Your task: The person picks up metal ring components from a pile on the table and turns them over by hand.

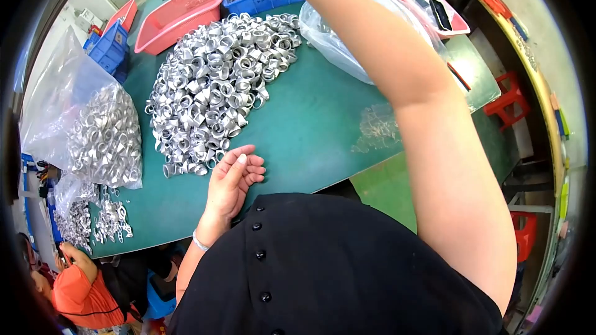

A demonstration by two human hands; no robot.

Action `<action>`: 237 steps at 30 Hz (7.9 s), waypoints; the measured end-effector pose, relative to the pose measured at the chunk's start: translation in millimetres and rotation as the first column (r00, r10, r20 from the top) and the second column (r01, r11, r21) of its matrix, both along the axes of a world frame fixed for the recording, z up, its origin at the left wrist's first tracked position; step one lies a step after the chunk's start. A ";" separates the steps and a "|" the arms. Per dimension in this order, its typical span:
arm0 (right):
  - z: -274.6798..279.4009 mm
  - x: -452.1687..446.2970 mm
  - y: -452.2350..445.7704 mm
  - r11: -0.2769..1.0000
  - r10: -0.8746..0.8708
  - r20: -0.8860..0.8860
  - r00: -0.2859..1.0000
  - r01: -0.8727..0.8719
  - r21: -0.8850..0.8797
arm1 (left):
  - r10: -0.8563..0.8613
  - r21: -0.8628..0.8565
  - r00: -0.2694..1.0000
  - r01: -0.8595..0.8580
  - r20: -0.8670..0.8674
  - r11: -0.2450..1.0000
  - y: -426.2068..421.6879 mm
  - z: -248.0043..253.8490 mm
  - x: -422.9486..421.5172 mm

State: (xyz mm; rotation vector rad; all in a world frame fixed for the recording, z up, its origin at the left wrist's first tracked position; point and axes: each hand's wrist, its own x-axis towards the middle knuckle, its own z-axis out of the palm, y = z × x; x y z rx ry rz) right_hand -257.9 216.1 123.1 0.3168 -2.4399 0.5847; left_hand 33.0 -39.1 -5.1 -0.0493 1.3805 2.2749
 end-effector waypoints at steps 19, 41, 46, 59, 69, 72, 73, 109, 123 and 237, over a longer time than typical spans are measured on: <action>-117.7 93.5 -39.7 0.938 0.306 0.202 0.930 -0.258 -0.229 | -0.378 -0.517 0.446 -0.849 -0.811 0.109 -24.0 22.6 -25.8; -110.2 230.9 -37.5 0.851 0.475 0.191 0.859 -0.504 0.151 | -0.601 -0.681 0.475 -0.714 -0.643 0.164 -10.5 25.5 -16.8; -104.2 236.8 -27.1 0.844 0.498 0.244 0.832 -0.530 0.082 | -0.605 -0.682 0.480 -0.716 -0.635 0.149 -5.7 22.8 -6.3; -96.3 265.5 -36.7 0.851 0.517 0.160 0.841 -0.525 0.015 | -0.447 -0.561 0.386 -0.739 -0.807 0.373 -22.9 11.8 10.7; -100.1 260.3 -69.4 0.830 0.436 0.383 0.814 -0.528 0.177 | -0.419 -0.592 0.441 -0.718 -0.794 0.366 -31.2 10.9 29.3; -96.3 256.8 -68.9 0.839 0.443 0.448 0.776 -0.535 0.097 | -0.407 -0.582 0.436 -0.720 -0.803 0.377 -32.0 7.4 30.8; -93.7 256.7 -66.4 0.840 0.480 0.460 0.747 -0.543 0.007 | -0.407 -0.575 0.426 -0.722 -0.808 0.386 -32.4 6.1 30.7; -104.6 273.3 -29.4 0.863 0.495 0.568 0.658 -0.297 -0.408 | -0.487 -0.588 0.376 -0.695 -0.788 0.415 -15.9 7.7 34.1; -96.4 277.8 -4.8 0.039 0.916 0.176 0.360 0.357 -0.933 | -0.528 -0.585 0.353 -0.719 -0.773 0.375 -12.2 8.6 34.4; -103.5 283.3 16.6 -0.124 0.878 -0.017 0.479 0.194 -0.973 | -0.524 -0.585 0.352 -0.712 -0.776 0.388 -7.7 -0.1 35.7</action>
